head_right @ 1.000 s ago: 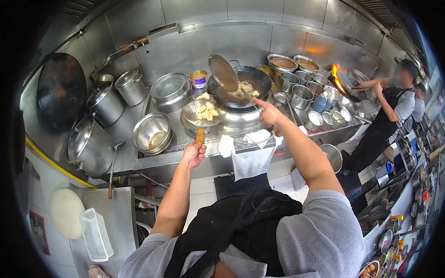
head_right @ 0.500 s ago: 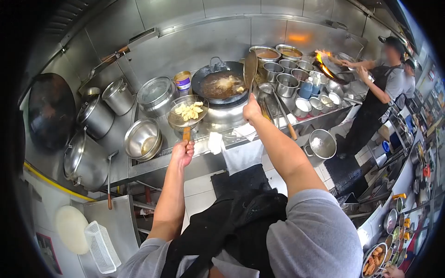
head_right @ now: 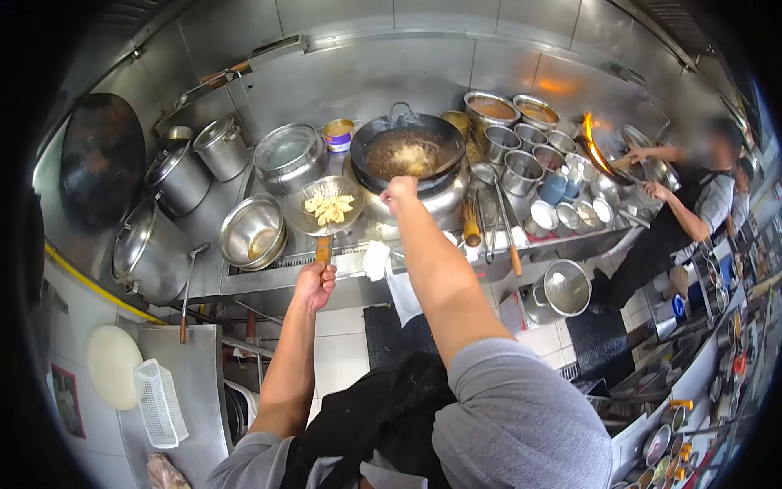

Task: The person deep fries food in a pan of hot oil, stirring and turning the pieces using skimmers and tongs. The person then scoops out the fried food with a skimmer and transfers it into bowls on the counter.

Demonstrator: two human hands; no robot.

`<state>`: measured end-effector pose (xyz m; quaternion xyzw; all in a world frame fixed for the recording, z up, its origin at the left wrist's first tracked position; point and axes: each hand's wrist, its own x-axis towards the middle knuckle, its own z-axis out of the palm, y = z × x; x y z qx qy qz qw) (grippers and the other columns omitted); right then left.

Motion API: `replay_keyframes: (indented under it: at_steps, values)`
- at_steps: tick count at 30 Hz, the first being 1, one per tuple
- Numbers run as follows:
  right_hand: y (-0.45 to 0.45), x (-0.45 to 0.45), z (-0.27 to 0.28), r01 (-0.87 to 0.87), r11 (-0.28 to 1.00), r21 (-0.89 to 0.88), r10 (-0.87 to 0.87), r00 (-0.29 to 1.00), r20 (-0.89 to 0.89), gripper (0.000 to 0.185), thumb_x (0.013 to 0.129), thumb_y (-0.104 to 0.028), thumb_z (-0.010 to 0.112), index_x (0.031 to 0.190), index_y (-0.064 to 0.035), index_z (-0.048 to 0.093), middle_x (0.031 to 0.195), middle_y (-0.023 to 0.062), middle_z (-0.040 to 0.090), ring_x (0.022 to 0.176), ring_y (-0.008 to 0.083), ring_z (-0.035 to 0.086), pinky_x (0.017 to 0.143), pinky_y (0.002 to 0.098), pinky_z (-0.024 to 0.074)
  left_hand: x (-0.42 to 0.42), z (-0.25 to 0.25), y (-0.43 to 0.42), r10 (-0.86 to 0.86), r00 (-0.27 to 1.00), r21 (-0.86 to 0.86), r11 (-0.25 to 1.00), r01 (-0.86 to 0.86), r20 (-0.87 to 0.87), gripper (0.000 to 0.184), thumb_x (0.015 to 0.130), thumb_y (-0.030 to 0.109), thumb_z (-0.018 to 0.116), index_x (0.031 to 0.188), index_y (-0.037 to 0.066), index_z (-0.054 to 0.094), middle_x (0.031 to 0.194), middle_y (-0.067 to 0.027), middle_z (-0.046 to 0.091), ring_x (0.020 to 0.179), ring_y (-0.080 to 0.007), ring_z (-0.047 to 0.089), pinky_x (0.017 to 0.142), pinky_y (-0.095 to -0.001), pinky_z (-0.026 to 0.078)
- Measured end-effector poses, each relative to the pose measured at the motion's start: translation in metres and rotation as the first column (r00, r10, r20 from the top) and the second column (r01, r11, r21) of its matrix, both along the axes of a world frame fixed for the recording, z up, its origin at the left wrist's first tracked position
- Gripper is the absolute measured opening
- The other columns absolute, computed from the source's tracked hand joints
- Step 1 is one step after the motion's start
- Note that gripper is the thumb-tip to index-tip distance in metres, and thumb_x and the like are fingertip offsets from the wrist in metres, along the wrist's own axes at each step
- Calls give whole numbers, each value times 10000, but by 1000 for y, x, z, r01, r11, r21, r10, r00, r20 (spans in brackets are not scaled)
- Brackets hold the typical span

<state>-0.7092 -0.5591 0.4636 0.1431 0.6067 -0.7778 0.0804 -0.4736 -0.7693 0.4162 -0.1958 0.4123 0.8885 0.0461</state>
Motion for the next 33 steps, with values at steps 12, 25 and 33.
replay_keyframes:
  at_steps: [12,25,33]
  values:
    - [57,118,64,38,954,-299,-23,998,56,533,878,102,355,1389,-43,303,828,172,523,536,185,456,458,336,408,10,2,-29,-41,999,-32,999,41,-5,101,995,69,437,1085,26,419,828,-62,514,578,-81,427,439,-219,326]
    - [-15,172,-17,193,501,843,512,720,-469,877,766,84,447,1581,-145,219,1212,283,636,878,389,691,796,462,540,-15,14,-88,-164,986,54,985,161,44,159,972,27,459,1117,23,393,804,-79,499,576,-96,439,435,-225,321]
    - [-40,61,11,-81,203,976,144,988,52,702,900,-136,480,1556,-245,254,1376,315,513,1216,467,560,1002,514,476,40,33,-105,-159,987,21,987,159,9,124,984,54,444,1101,22,421,831,-79,508,586,-85,428,439,-215,323]
